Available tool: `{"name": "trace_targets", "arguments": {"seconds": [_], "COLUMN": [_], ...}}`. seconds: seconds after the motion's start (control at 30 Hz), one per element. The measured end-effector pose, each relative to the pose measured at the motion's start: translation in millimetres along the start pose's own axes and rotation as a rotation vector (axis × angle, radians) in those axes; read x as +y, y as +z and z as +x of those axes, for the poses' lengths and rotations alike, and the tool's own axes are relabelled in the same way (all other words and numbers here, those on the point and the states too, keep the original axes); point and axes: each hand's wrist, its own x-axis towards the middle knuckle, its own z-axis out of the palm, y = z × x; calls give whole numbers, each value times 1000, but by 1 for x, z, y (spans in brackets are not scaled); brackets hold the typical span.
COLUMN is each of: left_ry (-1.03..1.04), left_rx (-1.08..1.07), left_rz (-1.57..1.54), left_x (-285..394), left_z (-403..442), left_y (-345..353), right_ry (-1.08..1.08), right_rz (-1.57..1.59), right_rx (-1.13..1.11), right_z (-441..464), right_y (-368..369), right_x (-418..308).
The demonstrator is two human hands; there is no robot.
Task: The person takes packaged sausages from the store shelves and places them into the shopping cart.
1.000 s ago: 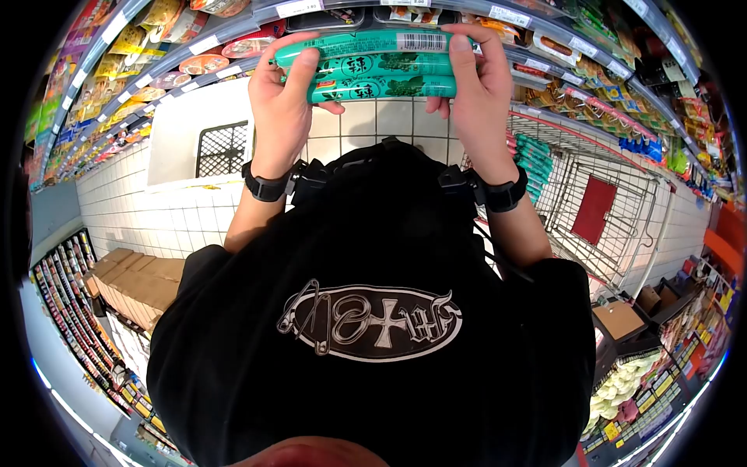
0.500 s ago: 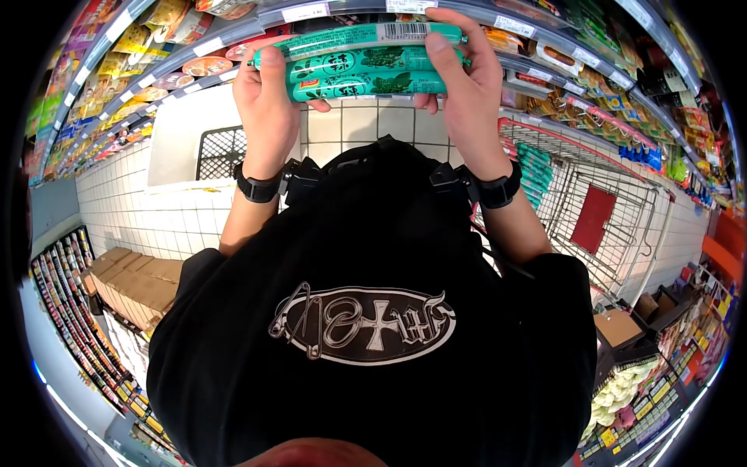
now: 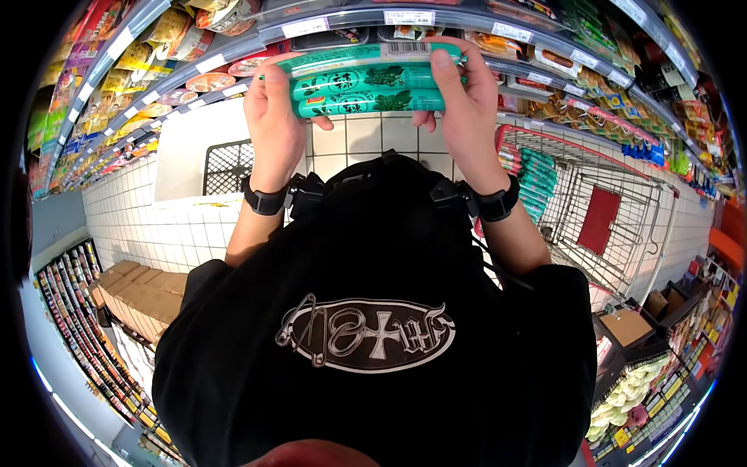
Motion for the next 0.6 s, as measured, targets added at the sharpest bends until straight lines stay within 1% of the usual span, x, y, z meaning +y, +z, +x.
{"name": "trace_targets", "arguments": {"seconds": [0.1,0.17,0.33,0.4,0.43,0.5,0.57,0.6], "left_ry": [-16,-24,-17,-8,-1,-8,-17,-16], "left_rx": [3,5,49,56,63,63,85,73], "left_rz": [-41,-47,-98,-41,20,32,-74,-59], "left_x": [-1,-2,-7,-4,-3,-8,-7,-7], "left_z": [0,-1,-1,-4,-3,-2,-2,-1], "left_y": [-1,-3,-8,-6,-5,-7,-4,-5], "right_ry": [35,53,25,26,5,-19,-32,-26], "right_rz": [10,24,6,0,-40,-63,-206,-251], "right_rx": [21,-18,-45,-47,-51,-65,21,10], "right_z": [-1,-1,-3,-4,-4,-4,-5,-6], "right_y": [1,0,6,5,4,6,10,10], "right_x": [-2,-2,-3,-3,-2,-3,-8,-10]}}
